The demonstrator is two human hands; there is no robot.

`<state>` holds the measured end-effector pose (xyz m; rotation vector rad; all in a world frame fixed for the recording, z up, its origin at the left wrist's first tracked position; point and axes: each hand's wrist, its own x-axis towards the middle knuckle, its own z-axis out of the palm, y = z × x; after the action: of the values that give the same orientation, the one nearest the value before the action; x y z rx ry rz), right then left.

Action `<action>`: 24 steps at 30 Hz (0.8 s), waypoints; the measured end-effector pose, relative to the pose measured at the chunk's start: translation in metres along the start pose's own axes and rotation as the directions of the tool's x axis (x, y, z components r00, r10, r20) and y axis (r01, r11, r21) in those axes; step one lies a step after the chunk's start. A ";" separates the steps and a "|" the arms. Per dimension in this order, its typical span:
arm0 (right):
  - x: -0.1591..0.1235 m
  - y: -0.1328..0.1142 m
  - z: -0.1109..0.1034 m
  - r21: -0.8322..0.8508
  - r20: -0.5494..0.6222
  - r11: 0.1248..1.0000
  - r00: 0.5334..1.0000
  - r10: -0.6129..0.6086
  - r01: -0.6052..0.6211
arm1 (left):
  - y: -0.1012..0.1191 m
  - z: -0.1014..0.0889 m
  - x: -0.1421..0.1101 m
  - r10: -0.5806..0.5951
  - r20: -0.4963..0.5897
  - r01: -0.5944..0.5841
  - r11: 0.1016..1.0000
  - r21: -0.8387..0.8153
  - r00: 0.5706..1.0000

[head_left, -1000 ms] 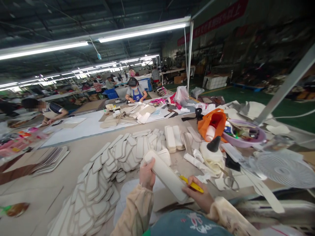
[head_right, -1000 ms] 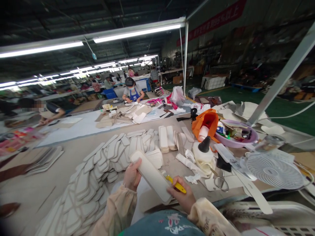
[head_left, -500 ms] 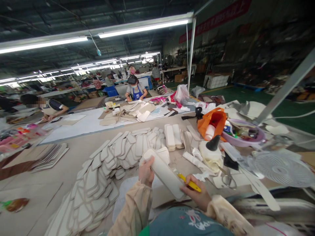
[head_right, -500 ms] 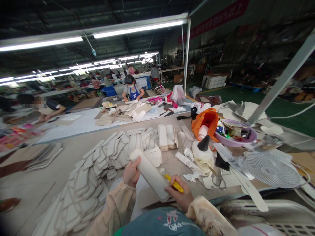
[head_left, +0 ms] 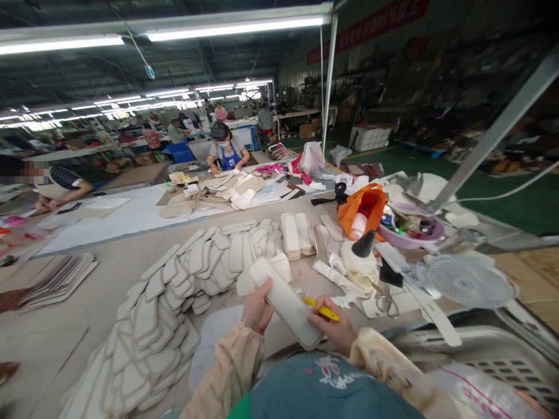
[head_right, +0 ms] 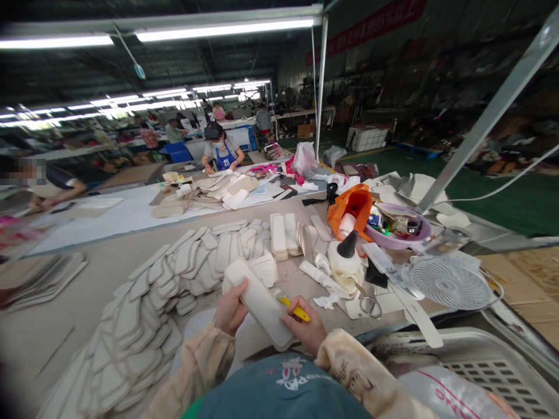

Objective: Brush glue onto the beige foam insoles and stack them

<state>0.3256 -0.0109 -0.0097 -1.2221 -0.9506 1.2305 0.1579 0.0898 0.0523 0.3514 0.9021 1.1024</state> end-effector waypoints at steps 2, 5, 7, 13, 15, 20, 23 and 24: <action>0.004 -0.008 0.005 0.015 0.007 1.000 1.000 -0.002 0.002 | -0.006 0.003 -0.005 -0.004 0.051 0.003 0.999 0.032 0.999; 0.012 -0.021 0.014 0.044 0.009 0.999 1.000 -0.010 0.009 | -0.012 0.009 -0.012 -0.048 0.143 0.036 0.996 0.087 0.989; 0.015 -0.025 0.019 0.065 0.025 0.998 1.000 0.007 -0.008 | -0.012 0.013 -0.014 -0.081 0.179 0.062 0.992 0.111 0.980; 0.012 -0.019 0.016 0.079 0.081 0.995 0.995 0.056 -0.062 | 0.001 0.012 -0.006 -0.075 0.063 0.070 0.995 0.075 0.995; 0.008 -0.015 0.012 0.049 0.072 0.997 0.996 0.055 -0.059 | 0.006 0.008 -0.001 -0.064 0.008 0.064 0.997 0.046 0.998; 0.000 -0.005 0.003 0.045 0.071 0.996 0.995 0.074 -0.078 | 0.011 -0.002 0.009 -0.051 -0.090 0.047 0.998 -0.042 0.995; -0.002 -0.002 0.001 0.049 0.080 0.994 0.993 0.089 -0.093 | 0.008 -0.008 0.013 -0.038 -0.131 0.028 0.996 -0.080 0.991; -0.002 -0.001 0.000 0.034 0.079 0.996 0.993 0.085 -0.088 | 0.006 -0.010 0.014 -0.032 -0.139 0.019 0.996 -0.090 0.990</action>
<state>0.3251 -0.0125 -0.0083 -1.2040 -0.9356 1.3665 0.1486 0.1027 0.0442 0.1900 0.9759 1.1503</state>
